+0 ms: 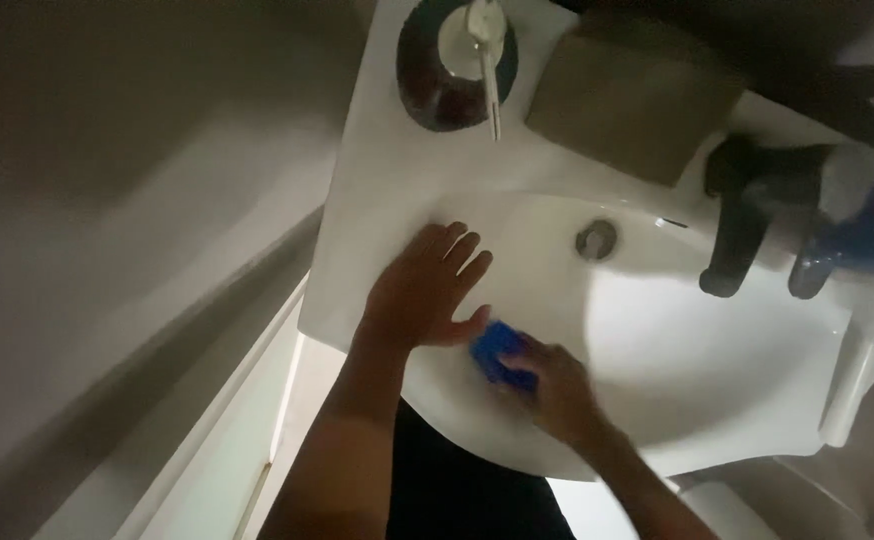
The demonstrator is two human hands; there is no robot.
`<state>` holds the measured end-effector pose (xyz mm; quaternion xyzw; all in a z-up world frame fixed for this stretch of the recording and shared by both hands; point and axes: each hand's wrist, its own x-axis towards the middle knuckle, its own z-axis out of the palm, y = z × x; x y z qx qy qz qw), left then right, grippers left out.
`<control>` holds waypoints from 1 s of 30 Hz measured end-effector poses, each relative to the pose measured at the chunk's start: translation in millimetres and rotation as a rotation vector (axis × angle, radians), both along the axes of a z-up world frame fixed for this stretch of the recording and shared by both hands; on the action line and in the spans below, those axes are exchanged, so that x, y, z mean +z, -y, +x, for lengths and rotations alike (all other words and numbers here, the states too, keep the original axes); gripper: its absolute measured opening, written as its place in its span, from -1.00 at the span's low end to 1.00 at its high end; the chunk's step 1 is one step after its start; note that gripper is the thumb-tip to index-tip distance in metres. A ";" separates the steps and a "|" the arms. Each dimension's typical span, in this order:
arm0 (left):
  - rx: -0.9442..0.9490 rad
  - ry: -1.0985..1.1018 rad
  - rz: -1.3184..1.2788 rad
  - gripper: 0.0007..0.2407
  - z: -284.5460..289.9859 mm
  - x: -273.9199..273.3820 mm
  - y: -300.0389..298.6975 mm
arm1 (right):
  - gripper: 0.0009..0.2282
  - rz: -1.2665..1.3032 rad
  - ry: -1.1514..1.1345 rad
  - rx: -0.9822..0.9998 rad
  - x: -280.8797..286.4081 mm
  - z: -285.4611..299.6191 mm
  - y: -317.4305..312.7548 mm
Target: The person cleans a bathroom sink and toilet. They first wipe the toilet tank with a cloth, then spray the sink with a cleaning solution and scrub the basin and faucet area with a blue sponge.
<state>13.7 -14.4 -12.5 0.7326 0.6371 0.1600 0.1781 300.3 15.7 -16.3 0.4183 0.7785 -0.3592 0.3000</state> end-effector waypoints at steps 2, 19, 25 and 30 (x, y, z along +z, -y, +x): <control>-0.021 0.027 -0.078 -0.40 0.7 -9.0 2.4 | -0.75 0.005 -0.414 -0.285 -4.7 -49.3 8.8; -0.059 -0.131 -0.173 -0.46 24.4 19.4 -17.8 | -0.75 0.199 -0.121 -0.032 17.6 65.9 -35.9; -0.009 -0.016 -0.015 -0.51 26.5 12.9 -16.5 | -0.75 0.557 -0.021 -0.495 -24.1 120.7 -94.0; -0.020 0.001 0.009 -0.52 26.2 12.5 -20.0 | -0.83 0.592 0.086 -0.035 -39.1 41.1 -52.2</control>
